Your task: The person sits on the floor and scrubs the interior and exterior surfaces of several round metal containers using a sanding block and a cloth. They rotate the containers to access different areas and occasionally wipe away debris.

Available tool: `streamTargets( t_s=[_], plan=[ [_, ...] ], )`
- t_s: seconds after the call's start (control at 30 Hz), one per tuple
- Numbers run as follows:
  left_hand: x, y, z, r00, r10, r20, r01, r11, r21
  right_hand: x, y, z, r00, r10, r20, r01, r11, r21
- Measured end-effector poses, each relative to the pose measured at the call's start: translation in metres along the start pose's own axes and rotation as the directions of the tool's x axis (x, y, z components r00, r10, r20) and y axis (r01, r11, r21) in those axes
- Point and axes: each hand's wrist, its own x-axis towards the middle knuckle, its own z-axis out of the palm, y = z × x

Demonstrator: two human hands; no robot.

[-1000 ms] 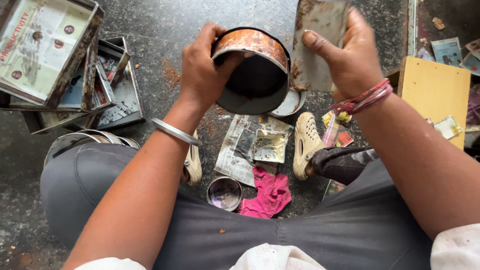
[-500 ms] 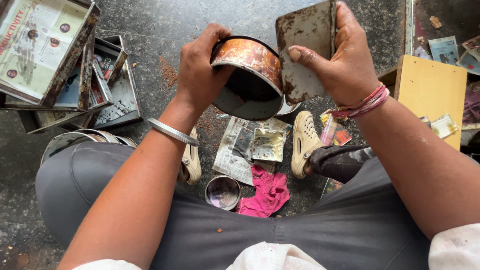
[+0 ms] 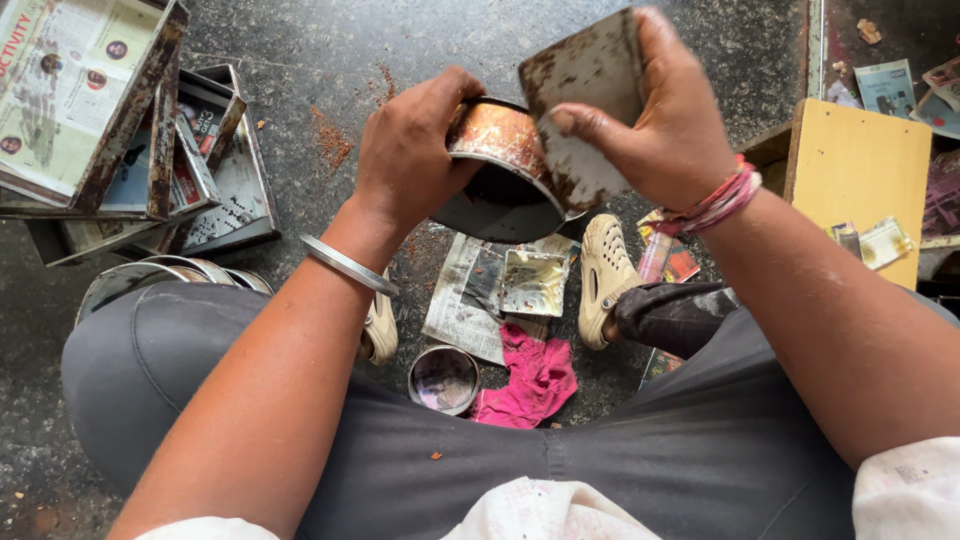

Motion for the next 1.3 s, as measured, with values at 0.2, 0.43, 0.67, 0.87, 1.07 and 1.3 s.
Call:
streamTargets(
  t_s=[0.2, 0.43, 0.67, 0.87, 1.07, 1.3],
  plan=[
    [-0.002, -0.001, 0.004, 0.999, -0.002, 0.05, 0.003, 1.0, -0.025, 0.002, -0.006, -0.004, 0.99, -0.14, 0.034, 0.144, 0.968, -0.203],
    [-0.003, 0.002, 0.009, 0.988, -0.003, 0.156, -0.007, 0.998, 0.062, -0.008, 0.012, 0.008, 0.977, -0.156, 0.143, 0.196, 0.925, -0.325],
    [-0.001, 0.004, 0.008, 0.997, 0.023, 0.079, -0.027, 0.998, 0.049, 0.001, 0.006, -0.005, 0.984, -0.167, 0.059, 0.177, 0.919, -0.352],
    [-0.004, 0.003, 0.008, 0.993, 0.029, 0.115, -0.037, 0.997, 0.073, -0.007, 0.003, 0.01, 0.951, -0.284, 0.124, 0.309, 0.901, -0.305],
    [0.0, 0.008, 0.008, 0.998, 0.011, 0.058, -0.015, 0.998, 0.067, 0.004, 0.009, -0.008, 0.972, -0.229, 0.052, 0.231, 0.887, -0.401],
    [0.003, 0.01, 0.006, 0.994, 0.003, 0.108, -0.015, 0.993, 0.116, -0.004, 0.005, 0.005, 0.96, -0.267, 0.085, 0.278, 0.871, -0.405]
  ],
)
